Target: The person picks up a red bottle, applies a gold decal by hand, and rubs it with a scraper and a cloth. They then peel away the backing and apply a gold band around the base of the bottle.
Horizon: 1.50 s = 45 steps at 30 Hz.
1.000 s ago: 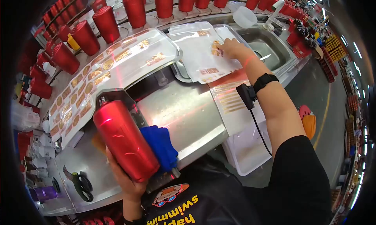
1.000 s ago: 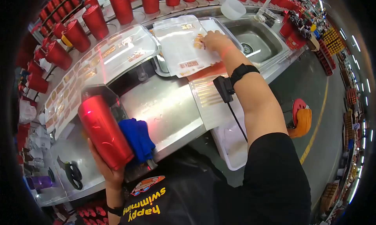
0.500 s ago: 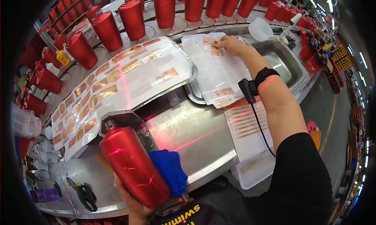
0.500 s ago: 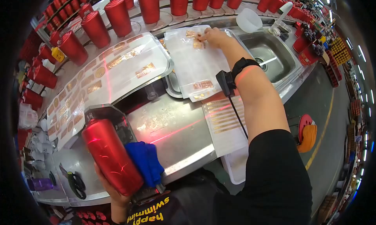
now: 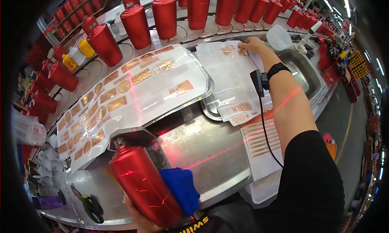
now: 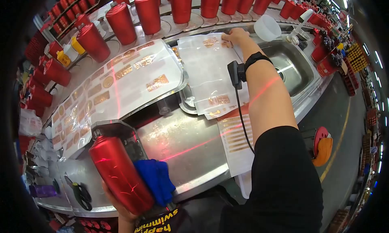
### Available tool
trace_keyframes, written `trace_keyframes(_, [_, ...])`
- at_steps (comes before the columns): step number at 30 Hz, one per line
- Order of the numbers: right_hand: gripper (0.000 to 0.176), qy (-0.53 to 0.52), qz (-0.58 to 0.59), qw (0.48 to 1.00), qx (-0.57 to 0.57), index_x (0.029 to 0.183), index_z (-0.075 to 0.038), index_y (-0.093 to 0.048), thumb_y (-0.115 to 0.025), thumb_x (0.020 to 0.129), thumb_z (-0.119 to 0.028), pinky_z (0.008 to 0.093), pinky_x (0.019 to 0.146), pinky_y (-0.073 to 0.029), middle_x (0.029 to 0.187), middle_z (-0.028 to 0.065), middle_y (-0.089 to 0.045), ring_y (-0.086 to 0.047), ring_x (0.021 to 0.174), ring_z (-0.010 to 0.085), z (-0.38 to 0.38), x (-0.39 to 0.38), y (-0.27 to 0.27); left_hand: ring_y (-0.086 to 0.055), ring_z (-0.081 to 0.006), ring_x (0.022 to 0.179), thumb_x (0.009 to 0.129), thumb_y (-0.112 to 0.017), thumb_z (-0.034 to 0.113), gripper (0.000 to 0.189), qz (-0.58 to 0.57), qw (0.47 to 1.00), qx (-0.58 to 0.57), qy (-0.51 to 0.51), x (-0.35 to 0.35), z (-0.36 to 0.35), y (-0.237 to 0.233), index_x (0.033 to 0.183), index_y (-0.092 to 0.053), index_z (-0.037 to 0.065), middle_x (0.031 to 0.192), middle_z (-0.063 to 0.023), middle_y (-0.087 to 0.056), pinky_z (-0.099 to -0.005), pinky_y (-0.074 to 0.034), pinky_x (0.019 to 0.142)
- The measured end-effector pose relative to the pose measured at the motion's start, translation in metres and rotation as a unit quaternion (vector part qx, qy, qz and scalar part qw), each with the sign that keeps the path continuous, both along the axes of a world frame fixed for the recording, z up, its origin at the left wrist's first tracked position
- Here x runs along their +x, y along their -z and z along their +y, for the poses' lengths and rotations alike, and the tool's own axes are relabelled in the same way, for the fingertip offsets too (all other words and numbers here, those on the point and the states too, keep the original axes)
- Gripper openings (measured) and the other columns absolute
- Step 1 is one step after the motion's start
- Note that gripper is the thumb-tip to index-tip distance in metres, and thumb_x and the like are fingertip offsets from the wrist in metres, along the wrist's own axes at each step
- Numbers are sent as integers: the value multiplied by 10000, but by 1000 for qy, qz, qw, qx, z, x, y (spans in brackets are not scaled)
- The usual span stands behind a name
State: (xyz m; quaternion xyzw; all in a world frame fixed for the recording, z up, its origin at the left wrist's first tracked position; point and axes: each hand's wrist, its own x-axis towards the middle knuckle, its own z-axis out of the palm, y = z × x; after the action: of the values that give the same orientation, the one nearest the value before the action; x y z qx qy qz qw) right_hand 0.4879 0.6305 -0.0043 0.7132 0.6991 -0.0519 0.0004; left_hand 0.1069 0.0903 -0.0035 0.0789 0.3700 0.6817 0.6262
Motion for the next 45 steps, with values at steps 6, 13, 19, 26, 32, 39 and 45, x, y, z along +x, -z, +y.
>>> trace_keyframes(6, [717,-22,-65,996,-54,1119,-94,-700,-603,753,-703,402,977,-432,1152,134,-673,-613,1116,272,14,1,-2,-547,-291,1183,856,-538,639,790,-58,996,-63,-11,1,2,-3,1442,-359,140,1347,-120,-508,-473,-470,995])
trace_keyframes(13, [601,-43,41,998,12,966,-105,-710,-663,725,-653,395,879,-438,981,113,-708,-659,961,248,13,5,9,-571,-306,1166,911,-459,626,699,-90,993,-71,29,3,5,-14,1407,-418,135,1333,-131,-540,-493,-474,991])
trace_keyframes(19, [364,-45,49,987,143,863,-85,-697,-741,770,-434,367,791,-477,887,112,-680,-645,865,257,4,4,6,-577,-292,1168,930,-458,593,653,-76,995,-52,39,4,9,-21,1391,-431,130,1317,-127,-551,-477,-499,973])
trace_keyframes(26, [200,-151,-53,931,329,897,-106,-710,-684,821,-289,469,850,-503,1124,109,-580,-510,1126,330,-70,-11,-44,-586,-290,1163,970,-432,535,595,-93,995,-8,41,7,11,-25,1394,-417,117,1312,-134,-548,-476,-503,972])
trace_keyframes(32, [254,-156,195,947,201,899,-90,-700,-671,874,-341,333,703,-473,907,53,-631,-593,793,195,-103,-15,-96,-572,-304,1177,947,-512,504,608,-109,993,-2,33,5,10,-20,1395,-399,108,1326,-148,-526,-467,-484,998])
trace_keyframes(39, [275,-213,-83,968,102,837,-66,-733,-686,809,-335,428,780,-501,853,193,-682,-651,869,341,-121,-29,7,-468,-394,1258,681,-856,405,1087,718,662,213,-27,-16,-9,11,1469,-220,7,1421,-245,-395,-436,-388,1058])
trace_keyframes(45, [179,-243,-12,961,134,821,-85,-723,-681,798,-257,434,892,-470,1054,164,-625,-559,1052,375,-170,-42,-12,-470,-419,1223,702,-821,459,1131,737,646,198,-13,-17,-11,3,1482,-173,-41,1403,-252,-415,-457,-376,1037])
